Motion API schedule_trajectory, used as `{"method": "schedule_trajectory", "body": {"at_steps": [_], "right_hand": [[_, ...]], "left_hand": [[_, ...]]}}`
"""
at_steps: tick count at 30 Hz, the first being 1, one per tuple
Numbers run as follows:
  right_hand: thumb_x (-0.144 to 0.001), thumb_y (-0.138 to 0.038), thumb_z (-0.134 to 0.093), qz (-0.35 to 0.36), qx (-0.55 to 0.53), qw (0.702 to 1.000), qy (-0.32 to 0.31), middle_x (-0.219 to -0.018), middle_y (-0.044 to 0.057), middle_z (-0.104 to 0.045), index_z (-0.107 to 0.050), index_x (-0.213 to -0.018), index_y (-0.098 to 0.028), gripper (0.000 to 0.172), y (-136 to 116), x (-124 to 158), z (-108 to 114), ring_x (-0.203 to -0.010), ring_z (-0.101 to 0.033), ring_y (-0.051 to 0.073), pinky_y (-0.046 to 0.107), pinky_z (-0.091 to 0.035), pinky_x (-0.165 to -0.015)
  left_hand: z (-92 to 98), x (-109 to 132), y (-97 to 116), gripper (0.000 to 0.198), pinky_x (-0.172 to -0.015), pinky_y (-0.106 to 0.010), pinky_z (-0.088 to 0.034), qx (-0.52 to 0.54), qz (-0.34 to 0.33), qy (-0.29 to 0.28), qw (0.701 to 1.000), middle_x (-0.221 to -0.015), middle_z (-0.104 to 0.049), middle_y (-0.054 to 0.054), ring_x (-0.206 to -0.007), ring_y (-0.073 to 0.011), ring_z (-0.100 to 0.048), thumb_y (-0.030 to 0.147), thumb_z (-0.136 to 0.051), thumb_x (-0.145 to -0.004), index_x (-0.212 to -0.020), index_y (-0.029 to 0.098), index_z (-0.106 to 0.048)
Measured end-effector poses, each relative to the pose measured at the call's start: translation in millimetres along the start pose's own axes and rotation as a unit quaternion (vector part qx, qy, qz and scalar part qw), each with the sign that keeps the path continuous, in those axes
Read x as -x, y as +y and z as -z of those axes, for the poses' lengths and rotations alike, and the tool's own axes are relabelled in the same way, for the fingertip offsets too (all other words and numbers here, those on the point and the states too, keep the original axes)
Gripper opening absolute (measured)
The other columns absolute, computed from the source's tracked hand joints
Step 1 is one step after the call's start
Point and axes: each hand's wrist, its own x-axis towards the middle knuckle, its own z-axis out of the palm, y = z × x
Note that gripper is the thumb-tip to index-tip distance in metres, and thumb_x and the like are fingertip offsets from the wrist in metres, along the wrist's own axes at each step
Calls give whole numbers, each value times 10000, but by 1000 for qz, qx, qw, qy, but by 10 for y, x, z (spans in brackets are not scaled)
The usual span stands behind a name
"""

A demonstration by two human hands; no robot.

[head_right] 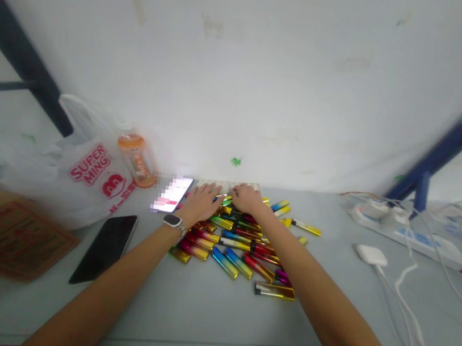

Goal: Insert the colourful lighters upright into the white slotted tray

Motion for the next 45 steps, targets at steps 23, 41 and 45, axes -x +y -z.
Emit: {"method": "schedule_trajectory", "body": {"at_steps": [23, 41, 45], "right_hand": [[-978, -348, -335, 17, 8, 1000, 13, -1286, 155, -572, -646, -1192, -205, 404, -192, 105, -17, -1206, -526, 309, 536, -400, -1002], [-881, -168, -449, 61, -20, 998, 26, -1300, 147, -593, -598, -1274, -119, 423, -133, -41, -102, -1199, -551, 232, 311, -398, -1021], [-910, -214, -443, 46, -22, 998, 32, -1320, 141, -591, -573, -1306, -131, 425, -151, 3, -72, -1212, -543, 238, 336, -388, -1028]], "left_hand": [[118, 239, -11, 452, -947, -426, -418, -2, -13, 62, 998, -1192, -574, -128, -1127, -279, -525, 469, -331, -986, -1245, 192, -576], [-49, 30, -102, 422, -1043, -409, -382, 47, -24, 34, 998, -1264, -572, -150, -1215, -255, -529, 449, -341, -993, -1170, 148, -577], [-42, -14, -116, 397, -1046, -414, -380, 52, -29, 34, 998, -1194, -587, -138, -1169, -243, -550, 439, -349, -994, -1146, 148, -572]]}}
